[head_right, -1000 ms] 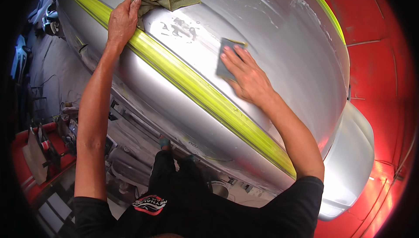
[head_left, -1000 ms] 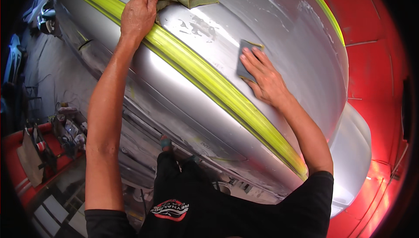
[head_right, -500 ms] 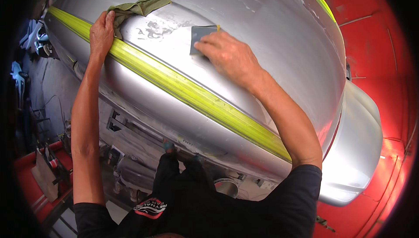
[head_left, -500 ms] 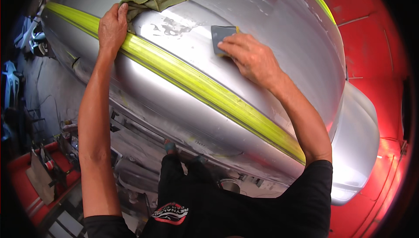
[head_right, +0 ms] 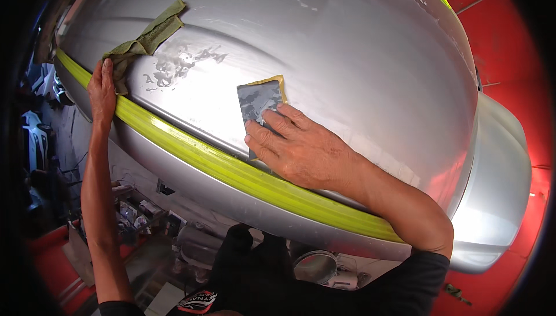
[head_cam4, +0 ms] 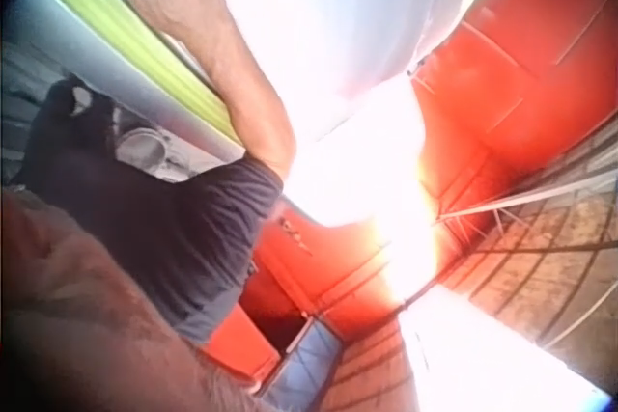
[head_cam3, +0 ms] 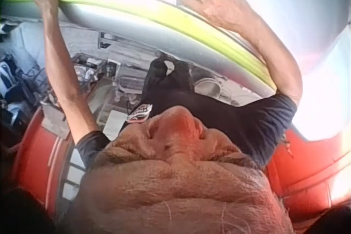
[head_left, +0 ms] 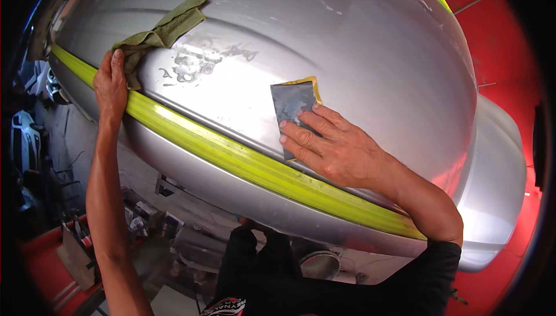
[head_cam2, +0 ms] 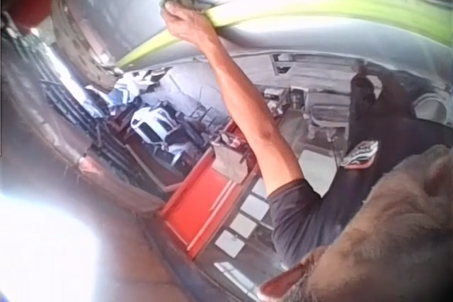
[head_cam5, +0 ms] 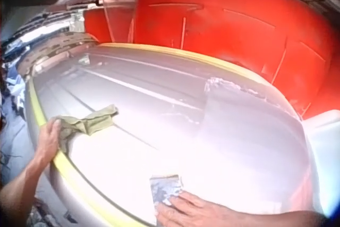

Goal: Sanding the roof of a vehicle in preparation for body work or painting.

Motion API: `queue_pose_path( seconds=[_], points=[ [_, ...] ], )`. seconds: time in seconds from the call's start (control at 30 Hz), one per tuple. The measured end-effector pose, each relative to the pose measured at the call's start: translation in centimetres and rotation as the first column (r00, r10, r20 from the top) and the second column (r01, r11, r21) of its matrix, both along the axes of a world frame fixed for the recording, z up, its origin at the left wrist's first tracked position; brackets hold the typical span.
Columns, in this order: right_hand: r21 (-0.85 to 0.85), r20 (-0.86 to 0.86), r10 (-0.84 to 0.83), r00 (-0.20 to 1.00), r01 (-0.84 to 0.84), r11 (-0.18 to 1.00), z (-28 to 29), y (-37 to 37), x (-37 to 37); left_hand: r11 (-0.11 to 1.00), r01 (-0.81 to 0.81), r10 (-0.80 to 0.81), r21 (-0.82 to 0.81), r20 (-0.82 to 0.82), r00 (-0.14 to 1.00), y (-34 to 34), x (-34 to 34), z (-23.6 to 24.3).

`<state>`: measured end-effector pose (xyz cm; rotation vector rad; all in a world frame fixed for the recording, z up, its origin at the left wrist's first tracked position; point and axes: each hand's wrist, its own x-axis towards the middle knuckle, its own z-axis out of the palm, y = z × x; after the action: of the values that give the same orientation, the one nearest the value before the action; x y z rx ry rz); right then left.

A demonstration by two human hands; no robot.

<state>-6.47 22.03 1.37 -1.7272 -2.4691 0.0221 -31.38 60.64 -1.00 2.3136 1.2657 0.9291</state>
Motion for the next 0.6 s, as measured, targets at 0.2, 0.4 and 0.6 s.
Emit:
queue_pose_path(
  seconds=[0.2,0.4,0.6],
  points=[
    [-0.042,-0.077,-0.017,0.997,0.014,0.999,0.3,-1.8,0.8,1.0,-0.011,0.011,0.021,-0.003,1.0,-0.3,0.0,0.1],
    [-0.064,-0.001,0.096,0.995,-0.095,0.993,-0.2,-1.2,0.4,0.998,0.012,-0.013,0.053,0.013,1.0,-0.8,0.3,0.6],
    [-0.046,0.017,0.092,0.996,-0.091,0.995,-0.4,4.9,-2.1,0.999,0.004,-0.003,0.05,-0.01,1.0,-0.6,0.0,0.6]
  ],
)
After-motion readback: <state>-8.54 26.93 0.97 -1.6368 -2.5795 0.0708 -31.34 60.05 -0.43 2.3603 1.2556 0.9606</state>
